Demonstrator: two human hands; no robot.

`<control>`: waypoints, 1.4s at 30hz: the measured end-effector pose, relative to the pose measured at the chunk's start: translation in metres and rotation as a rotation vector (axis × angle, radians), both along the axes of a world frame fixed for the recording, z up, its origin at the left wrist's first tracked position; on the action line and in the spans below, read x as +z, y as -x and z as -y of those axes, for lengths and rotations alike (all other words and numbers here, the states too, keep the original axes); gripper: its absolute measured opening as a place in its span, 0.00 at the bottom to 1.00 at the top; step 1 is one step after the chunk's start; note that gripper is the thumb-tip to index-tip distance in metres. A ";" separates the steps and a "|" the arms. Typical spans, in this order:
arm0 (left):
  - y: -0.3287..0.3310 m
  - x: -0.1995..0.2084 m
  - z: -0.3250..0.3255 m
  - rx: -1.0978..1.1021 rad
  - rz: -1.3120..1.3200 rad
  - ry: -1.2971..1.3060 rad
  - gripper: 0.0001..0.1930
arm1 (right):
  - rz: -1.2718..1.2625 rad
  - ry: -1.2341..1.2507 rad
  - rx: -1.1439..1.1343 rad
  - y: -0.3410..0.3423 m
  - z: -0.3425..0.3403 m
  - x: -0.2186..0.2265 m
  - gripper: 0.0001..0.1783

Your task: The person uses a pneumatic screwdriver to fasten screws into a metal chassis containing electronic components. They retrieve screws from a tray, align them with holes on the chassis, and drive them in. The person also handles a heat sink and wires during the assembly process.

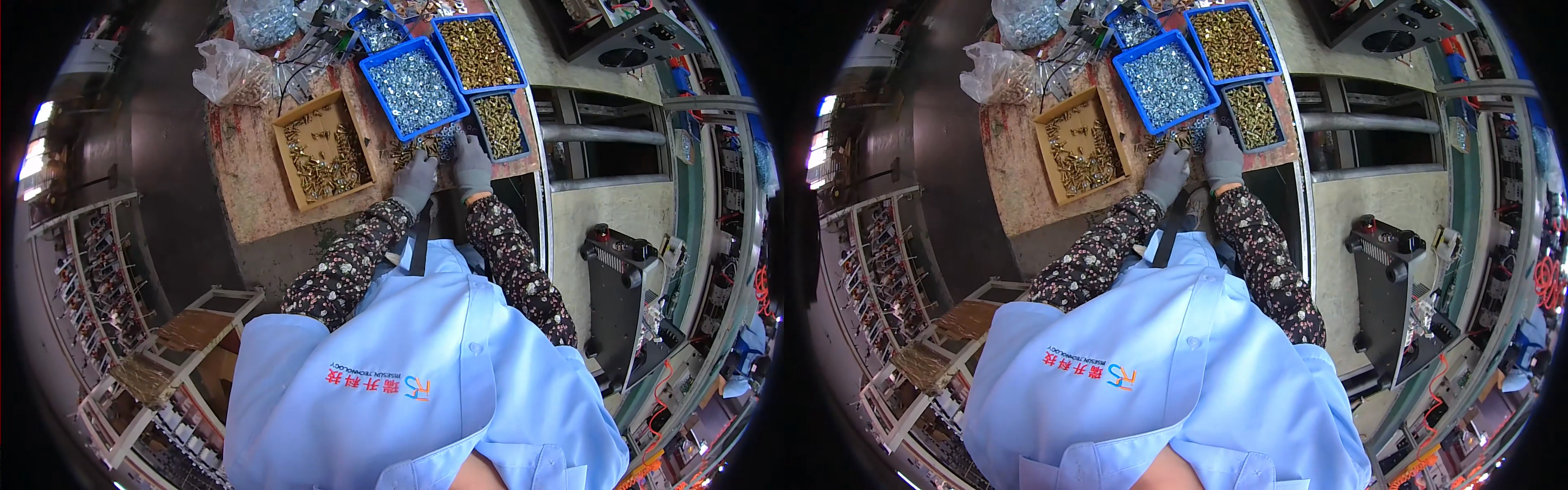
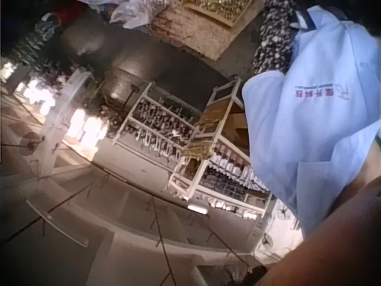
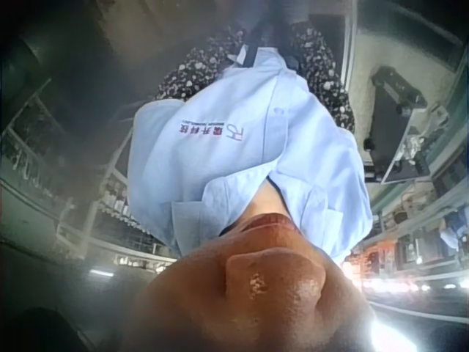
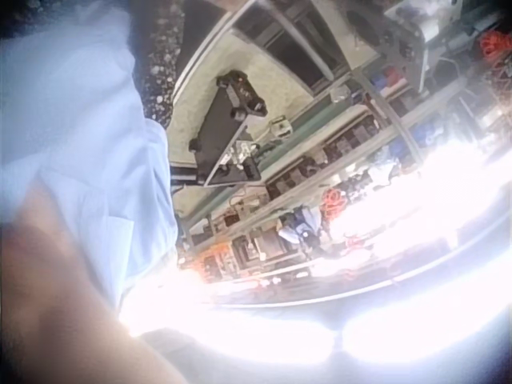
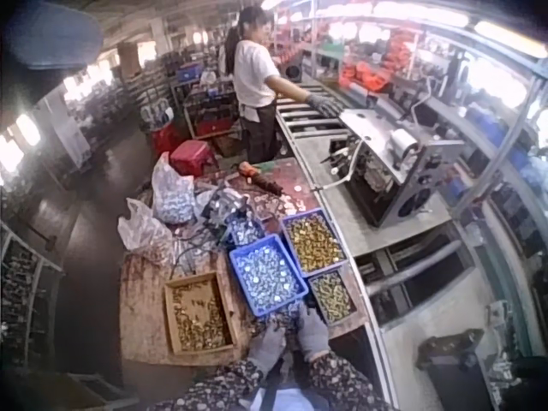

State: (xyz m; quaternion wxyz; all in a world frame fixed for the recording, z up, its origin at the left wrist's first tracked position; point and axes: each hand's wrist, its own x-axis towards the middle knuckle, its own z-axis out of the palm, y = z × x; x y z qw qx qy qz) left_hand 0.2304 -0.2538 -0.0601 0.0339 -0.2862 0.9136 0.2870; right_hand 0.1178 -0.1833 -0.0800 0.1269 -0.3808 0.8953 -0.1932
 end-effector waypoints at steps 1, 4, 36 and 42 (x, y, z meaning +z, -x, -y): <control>0.000 0.001 0.000 0.012 -0.002 -0.003 0.07 | 0.006 0.033 -0.004 0.001 -0.001 -0.002 0.09; -0.004 -0.003 -0.003 0.004 -0.049 0.012 0.06 | 0.006 0.191 -0.034 -0.001 -0.006 -0.003 0.10; -0.007 -0.009 0.003 0.064 -0.253 -0.037 0.09 | 1.261 0.868 -0.762 -0.013 0.002 -0.003 0.16; -0.003 0.001 0.011 0.741 -0.532 -1.289 0.08 | 0.498 0.529 -0.481 -0.006 0.006 -0.014 0.11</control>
